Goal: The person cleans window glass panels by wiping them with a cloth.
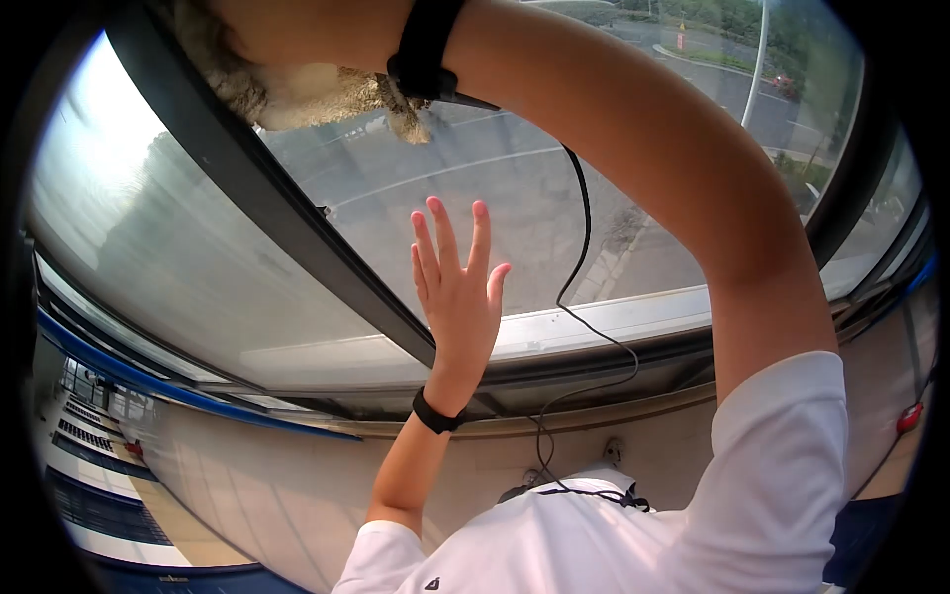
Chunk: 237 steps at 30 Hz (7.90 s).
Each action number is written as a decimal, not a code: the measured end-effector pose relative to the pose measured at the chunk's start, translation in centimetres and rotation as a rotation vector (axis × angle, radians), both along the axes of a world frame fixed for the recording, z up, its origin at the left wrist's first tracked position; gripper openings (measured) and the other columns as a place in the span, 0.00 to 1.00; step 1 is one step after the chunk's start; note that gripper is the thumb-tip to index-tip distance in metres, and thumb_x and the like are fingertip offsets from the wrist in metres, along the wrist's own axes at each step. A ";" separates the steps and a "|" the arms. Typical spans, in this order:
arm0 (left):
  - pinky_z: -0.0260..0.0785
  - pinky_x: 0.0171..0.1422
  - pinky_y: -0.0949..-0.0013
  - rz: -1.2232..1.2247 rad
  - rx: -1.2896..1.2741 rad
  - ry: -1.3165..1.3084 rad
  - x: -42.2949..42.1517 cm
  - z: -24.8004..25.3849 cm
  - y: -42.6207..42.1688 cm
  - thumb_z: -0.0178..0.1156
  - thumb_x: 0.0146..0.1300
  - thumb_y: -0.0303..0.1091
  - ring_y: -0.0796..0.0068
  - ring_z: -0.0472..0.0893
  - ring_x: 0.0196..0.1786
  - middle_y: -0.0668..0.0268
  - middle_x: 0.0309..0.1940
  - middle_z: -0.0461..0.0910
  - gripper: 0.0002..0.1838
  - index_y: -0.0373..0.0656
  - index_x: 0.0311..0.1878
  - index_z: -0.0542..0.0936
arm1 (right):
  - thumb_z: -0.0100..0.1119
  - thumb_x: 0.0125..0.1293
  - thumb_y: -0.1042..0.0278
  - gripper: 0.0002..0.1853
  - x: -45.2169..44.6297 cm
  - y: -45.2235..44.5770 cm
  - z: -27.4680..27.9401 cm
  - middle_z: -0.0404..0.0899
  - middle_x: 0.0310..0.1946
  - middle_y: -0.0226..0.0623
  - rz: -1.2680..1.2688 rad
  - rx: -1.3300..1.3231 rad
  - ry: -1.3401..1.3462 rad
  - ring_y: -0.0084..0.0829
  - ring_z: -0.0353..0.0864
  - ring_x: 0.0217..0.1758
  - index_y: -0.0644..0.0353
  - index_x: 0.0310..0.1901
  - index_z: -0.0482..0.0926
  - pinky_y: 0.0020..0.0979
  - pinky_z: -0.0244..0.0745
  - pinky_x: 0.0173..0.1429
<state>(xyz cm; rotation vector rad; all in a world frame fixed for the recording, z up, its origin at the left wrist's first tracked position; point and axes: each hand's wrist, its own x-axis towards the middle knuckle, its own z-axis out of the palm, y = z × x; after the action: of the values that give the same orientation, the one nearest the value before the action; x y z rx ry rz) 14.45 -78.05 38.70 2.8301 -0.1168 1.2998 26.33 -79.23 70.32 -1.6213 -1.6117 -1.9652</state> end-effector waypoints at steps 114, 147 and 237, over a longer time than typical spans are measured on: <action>0.60 0.75 0.54 -0.641 -0.119 -1.048 5.4 24.8 -27.5 0.46 0.71 0.42 0.51 0.69 0.75 0.49 0.78 0.66 0.35 0.32 0.78 0.67 | 0.51 0.77 0.52 0.35 -3.1 -33.8 -3.0 0.65 0.76 0.52 -0.094 0.321 -0.053 0.49 0.62 0.81 0.66 0.78 0.61 0.46 0.53 0.85; 0.45 0.81 0.47 -0.460 0.015 -0.925 11.8 22.8 -28.2 0.42 0.80 0.43 0.49 0.69 0.74 0.50 0.72 0.73 0.28 0.34 0.73 0.71 | 0.43 0.79 0.51 0.28 0.8 -39.7 -7.7 0.73 0.66 0.50 0.065 0.305 0.187 0.48 0.69 0.73 0.65 0.68 0.71 0.49 0.54 0.83; 0.43 0.80 0.40 -0.362 -0.676 -0.414 2.5 -9.3 -14.7 0.39 0.73 0.46 0.47 0.60 0.72 0.51 0.68 0.64 0.26 0.38 0.65 0.65 | 0.60 0.73 0.60 0.19 -5.1 -21.4 -38.8 0.81 0.60 0.38 0.394 -0.015 1.289 0.40 0.79 0.63 0.51 0.62 0.81 0.39 0.73 0.67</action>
<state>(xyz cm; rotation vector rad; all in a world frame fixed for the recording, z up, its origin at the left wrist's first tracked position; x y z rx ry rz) 16.95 -92.71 29.39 1.8669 -0.1510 1.4597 21.21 -100.62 31.53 -1.7321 -1.1728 -0.4212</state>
